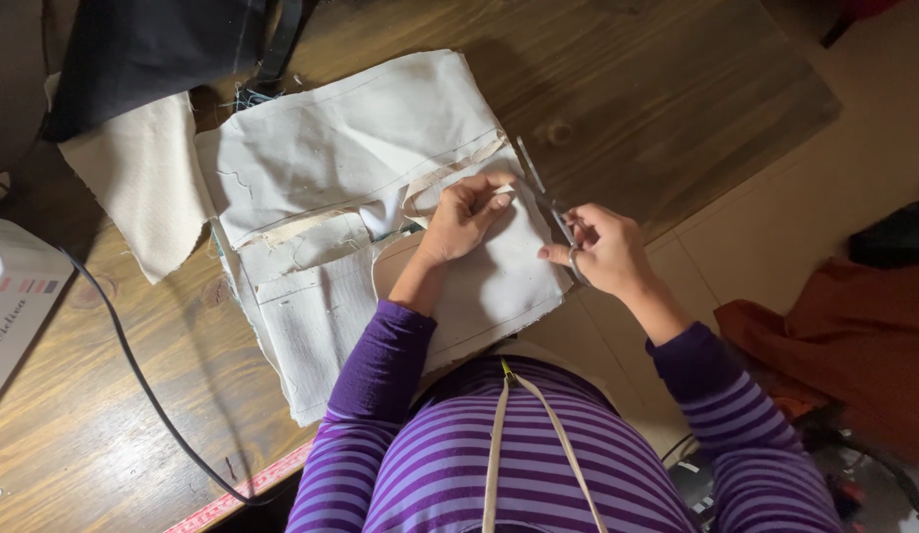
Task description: Assemble and trim leather and fabric components for a project at a sewing station
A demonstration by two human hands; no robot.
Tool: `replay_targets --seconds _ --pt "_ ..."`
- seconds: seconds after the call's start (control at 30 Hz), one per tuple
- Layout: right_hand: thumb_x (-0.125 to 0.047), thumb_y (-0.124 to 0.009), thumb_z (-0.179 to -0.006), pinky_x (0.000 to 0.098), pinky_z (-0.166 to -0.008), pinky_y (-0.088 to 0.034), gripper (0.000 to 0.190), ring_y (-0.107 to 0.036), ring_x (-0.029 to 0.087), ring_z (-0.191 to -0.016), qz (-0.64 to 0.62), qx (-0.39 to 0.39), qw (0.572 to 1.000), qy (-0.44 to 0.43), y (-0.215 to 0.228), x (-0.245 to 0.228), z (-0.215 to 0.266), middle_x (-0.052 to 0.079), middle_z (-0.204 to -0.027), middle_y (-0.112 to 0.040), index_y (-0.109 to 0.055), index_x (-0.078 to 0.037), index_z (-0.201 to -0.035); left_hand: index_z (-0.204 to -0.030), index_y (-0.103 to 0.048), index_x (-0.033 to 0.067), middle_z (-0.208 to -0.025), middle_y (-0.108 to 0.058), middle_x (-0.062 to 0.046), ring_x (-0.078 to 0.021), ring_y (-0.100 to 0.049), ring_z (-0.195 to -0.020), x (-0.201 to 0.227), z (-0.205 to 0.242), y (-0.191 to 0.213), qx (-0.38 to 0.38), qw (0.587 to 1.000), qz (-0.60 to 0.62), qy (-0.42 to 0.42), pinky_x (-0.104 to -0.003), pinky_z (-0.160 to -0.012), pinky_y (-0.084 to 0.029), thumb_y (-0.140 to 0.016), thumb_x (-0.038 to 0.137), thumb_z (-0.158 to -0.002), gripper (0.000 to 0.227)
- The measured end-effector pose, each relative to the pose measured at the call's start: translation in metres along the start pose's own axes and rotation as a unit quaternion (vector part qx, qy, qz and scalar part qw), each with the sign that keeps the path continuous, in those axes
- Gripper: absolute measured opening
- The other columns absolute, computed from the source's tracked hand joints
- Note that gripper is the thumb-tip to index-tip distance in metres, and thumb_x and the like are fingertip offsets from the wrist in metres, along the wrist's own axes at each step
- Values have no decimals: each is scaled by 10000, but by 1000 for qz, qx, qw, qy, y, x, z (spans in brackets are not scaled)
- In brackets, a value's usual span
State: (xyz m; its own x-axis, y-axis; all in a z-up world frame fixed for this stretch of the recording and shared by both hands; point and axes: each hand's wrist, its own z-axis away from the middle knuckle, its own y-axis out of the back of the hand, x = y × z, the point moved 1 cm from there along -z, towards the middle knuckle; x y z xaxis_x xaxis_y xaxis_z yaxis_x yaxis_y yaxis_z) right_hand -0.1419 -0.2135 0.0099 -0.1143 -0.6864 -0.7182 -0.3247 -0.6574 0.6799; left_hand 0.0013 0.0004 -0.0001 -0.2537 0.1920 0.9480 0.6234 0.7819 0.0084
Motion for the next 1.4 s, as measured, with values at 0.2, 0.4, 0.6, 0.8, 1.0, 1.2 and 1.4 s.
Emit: replay_targets --seconds 0.2,0.4,0.6,0.8,1.0,1.2,1.4 --pt "-398 -963 -735 381 -640 -574 506 -731 266 -746 102 53 991 -73 31 29 -23 66 -792 -735 -754 -109 -1094 -1298 -603 34 -1155 -696 -244 -452 -641 -1177 4 3 6 7 999 -38 36 -572 -1068 -454 -870 275 -866 562" --pt "-364 -836 -876 451 -761 -599 401 -736 279 -891 242 33 967 -76 31 108 -59 44 -975 -741 -746 -172 -1216 -1125 -657 85 -1069 -662 -139 -392 -663 -1091 -20 11 -5 59 947 -312 -42 -512 -999 -519 -897 303 -764 485" --pt "-400 -690 -957 505 -836 -587 358 -695 303 -1018 338 -13 936 -101 41 110 -92 -10 -1126 -669 -716 -319 -1305 -1273 -645 86 -1303 -664 -149 -357 -554 -1350 61 58 8 49 864 -500 -42 -522 -1188 -339 -841 488 -780 666" --pt "-359 -759 -936 455 -889 -582 317 -697 290 -1050 312 -13 949 -42 49 106 -111 10 -1069 -682 -771 -274 -1241 -1491 -507 204 -1563 -470 -137 -378 -356 -1488 140 161 60 50 805 -581 111 -676 -1193 -167 -803 619 -732 914" --pt "-323 -730 -947 473 -938 -573 341 -682 300 -1116 332 -28 942 -44 44 118 -120 16 -1160 -673 -756 -292 -1286 -1622 -316 346 -1682 -305 -90 -349 -228 -1559 139 242 90 78 741 -618 251 -761 -1175 -110 -614 856 -726 1073" --pt "-271 -717 -956 498 -980 -555 400 -666 330 -1170 353 -60 931 -65 41 119 -124 33 -1230 -654 -727 -286 -1355 -1591 -401 260 -1614 -408 -150 -353 -301 -1532 122 255 76 126 737 -636 192 -703 -1194 -183 -655 839 -730 1068" --pt "-214 -688 -1021 453 -970 -533 329 -664 354 -1106 356 32 934 28 13 49 -104 87 -1192 -636 -744 -182 -1344 -1566 -442 200 -1541 -466 -235 -403 -381 -1477 114 273 76 146 766 -615 122 -657 -1190 -240 -731 805 -682 1109"
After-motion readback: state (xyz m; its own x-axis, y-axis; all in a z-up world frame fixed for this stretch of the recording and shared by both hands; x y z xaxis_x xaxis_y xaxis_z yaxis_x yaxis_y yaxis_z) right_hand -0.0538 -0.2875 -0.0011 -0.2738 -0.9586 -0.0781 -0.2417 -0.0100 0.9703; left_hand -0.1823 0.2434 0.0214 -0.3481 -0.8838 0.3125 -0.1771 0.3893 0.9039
